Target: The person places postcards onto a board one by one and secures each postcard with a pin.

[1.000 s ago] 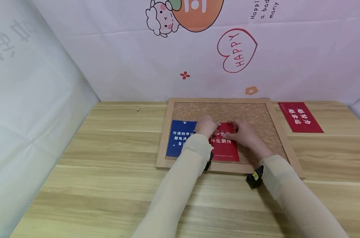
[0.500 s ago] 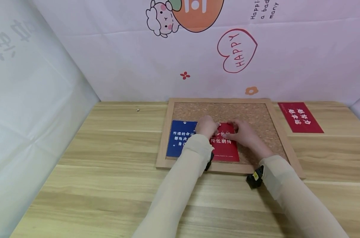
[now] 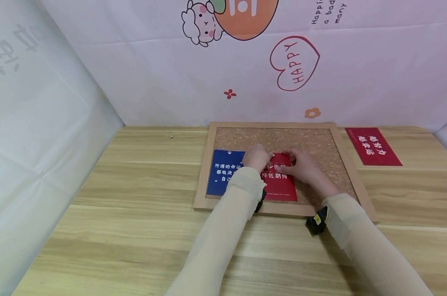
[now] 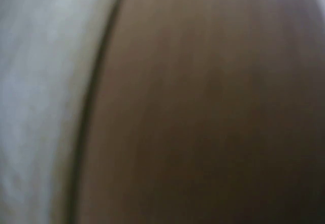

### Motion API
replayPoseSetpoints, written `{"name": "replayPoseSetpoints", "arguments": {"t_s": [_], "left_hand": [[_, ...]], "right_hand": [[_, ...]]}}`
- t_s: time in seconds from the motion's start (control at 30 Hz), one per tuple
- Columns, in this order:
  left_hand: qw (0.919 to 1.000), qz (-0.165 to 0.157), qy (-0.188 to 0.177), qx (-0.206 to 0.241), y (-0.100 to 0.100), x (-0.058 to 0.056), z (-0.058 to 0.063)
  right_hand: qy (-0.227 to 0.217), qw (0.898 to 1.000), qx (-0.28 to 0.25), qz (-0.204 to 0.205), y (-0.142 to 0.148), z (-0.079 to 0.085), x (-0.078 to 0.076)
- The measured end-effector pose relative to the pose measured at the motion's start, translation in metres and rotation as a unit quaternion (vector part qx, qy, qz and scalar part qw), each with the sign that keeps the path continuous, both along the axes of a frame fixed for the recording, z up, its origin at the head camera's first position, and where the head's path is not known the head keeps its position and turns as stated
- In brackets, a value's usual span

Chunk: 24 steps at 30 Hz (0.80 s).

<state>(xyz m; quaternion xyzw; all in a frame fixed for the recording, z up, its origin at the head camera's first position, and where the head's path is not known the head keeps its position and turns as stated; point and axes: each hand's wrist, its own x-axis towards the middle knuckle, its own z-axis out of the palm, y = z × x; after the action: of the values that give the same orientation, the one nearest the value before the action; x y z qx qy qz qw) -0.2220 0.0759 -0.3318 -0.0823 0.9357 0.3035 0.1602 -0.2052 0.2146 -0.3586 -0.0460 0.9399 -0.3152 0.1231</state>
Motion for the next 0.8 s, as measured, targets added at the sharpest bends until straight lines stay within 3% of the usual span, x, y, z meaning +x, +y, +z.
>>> {"name": "replayPoseSetpoints", "arguments": {"t_s": [0.53,0.8], "left_hand": [[0.9999,0.006,-0.007,-0.004,0.0025,-0.0007,-0.0008],[0.9993,0.004,-0.006,-0.037,0.0033,-0.0011,-0.0013]], "right_hand": [[-0.004,1.0,-0.006,-0.003,0.0017,-0.0002,0.0002],[-0.007,1.0,-0.001,-0.002,0.0006,-0.0004,-0.0004]]}}
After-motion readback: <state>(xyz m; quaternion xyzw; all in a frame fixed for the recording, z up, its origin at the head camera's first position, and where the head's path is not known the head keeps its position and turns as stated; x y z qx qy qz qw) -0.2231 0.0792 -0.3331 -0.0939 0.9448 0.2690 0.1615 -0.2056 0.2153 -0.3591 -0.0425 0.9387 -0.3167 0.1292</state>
